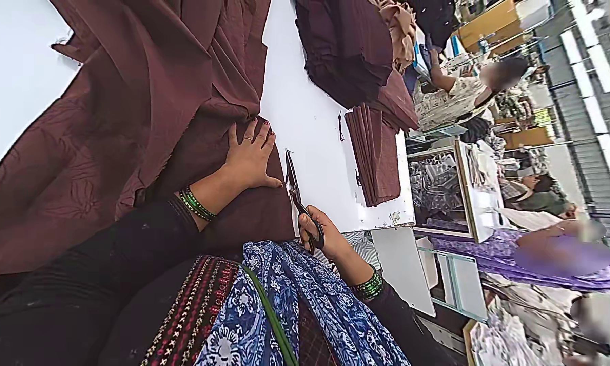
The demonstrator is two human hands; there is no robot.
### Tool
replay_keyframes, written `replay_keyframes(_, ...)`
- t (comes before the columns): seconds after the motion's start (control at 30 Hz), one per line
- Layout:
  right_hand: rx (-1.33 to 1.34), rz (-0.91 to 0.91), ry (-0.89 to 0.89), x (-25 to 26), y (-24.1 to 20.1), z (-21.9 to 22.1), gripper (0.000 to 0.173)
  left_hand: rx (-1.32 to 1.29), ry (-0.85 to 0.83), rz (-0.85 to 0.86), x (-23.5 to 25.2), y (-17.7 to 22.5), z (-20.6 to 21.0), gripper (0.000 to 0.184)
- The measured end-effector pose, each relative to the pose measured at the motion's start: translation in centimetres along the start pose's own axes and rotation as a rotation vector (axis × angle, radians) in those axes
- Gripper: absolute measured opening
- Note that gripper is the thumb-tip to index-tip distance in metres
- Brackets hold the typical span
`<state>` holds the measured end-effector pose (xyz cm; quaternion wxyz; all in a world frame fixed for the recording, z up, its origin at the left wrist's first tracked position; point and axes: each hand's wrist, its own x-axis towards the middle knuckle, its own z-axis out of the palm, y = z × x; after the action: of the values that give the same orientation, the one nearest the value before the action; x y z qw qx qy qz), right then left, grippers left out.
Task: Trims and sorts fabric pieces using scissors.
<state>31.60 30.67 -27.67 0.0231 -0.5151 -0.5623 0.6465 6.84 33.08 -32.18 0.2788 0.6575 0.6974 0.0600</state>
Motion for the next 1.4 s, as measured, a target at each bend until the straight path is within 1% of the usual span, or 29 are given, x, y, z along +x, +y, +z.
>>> replay_keyframes(0.07, 0.033, -0.034, -0.008, -0.1, 0.7, -0.8, 0.039, 0.003, 0.000, -0.003, 0.0, -0.1, -0.2, 0.126)
replay_keyframes(0.1, 0.041, -0.046, -0.026, -0.3, 1.3, -1.3, 0.045, 0.007, 0.002, -0.002, 0.0, -0.2, -0.2, 0.125)
replay_keyframes(0.17, -0.008, -0.034, -0.085, -1.5, 2.6, -2.6, 0.067, 0.004, 0.033, 0.006, 0.1, -0.4, 0.0, 0.125)
replay_keyframes(0.27, -0.143, -0.012, -0.152, -4.4, 4.2, -4.3, 0.093, 0.024, 0.051, 0.008, 0.3, -0.6, 0.0, 0.123)
replay_keyframes(0.33, -0.224, -0.003, -0.197, -6.2, 5.0, -5.2, 0.103, 0.045, 0.059, 0.001, 0.5, -0.7, 0.0, 0.123)
replay_keyframes(0.37, -0.234, 0.012, -0.221, -7.0, 5.4, -5.4, 0.102, 0.052, 0.062, 0.000, 0.5, -0.7, 0.1, 0.123)
replay_keyframes(0.4, -0.224, 0.040, -0.240, -7.5, 5.8, -5.5, 0.089, 0.052, 0.065, -0.002, 0.6, -0.7, 0.2, 0.122)
replay_keyframes(0.43, -0.203, 0.059, -0.241, -7.8, 5.8, -5.2, 0.064, 0.051, 0.065, -0.005, 0.6, -0.8, 0.2, 0.122)
replay_keyframes(0.47, -0.200, 0.064, -0.235, -7.8, 5.9, -4.9, 0.046, 0.050, 0.066, -0.008, 0.6, -0.8, 0.2, 0.122)
replay_keyframes(0.5, -0.213, 0.064, -0.229, -7.7, 5.9, -4.7, 0.036, 0.052, 0.069, -0.010, 0.6, -0.7, 0.2, 0.122)
replay_keyframes(0.53, -0.232, 0.060, -0.223, -7.5, 5.9, -4.4, 0.030, 0.056, 0.073, -0.009, 0.6, -0.7, 0.2, 0.122)
replay_keyframes(0.7, -0.281, 0.043, -0.117, -6.7, 5.6, -3.0, 0.008, 0.066, 0.079, -0.007, 0.5, -0.7, 0.2, 0.121)
replay_keyframes(0.77, -0.286, 0.032, -0.098, -6.7, 5.8, -2.8, 0.005, 0.054, 0.082, -0.003, 0.4, -0.7, 0.1, 0.120)
replay_keyframes(0.83, -0.288, 0.051, -0.101, -6.8, 5.7, -2.7, 0.006, 0.050, 0.082, 0.003, 0.4, -0.6, 0.1, 0.120)
replay_keyframes(0.97, -0.319, 0.099, -0.147, -6.5, 5.3, -2.7, 0.017, 0.047, 0.079, 0.010, 0.4, -0.7, 0.0, 0.120)
replay_keyframes(1.13, -0.313, 0.011, -0.051, -6.6, 4.9, -1.9, 0.015, 0.034, 0.083, 0.020, 0.4, -0.8, 0.0, 0.120)
replay_keyframes(1.23, -0.320, -0.035, -0.022, -6.9, 5.0, -1.7, 0.018, 0.025, 0.099, 0.028, 0.5, -1.0, 0.2, 0.120)
replay_keyframes(1.4, -0.351, -0.090, 0.015, -7.4, 5.5, -1.4, 0.017, 0.053, 0.117, 0.040, 0.2, -1.1, 0.1, 0.114)
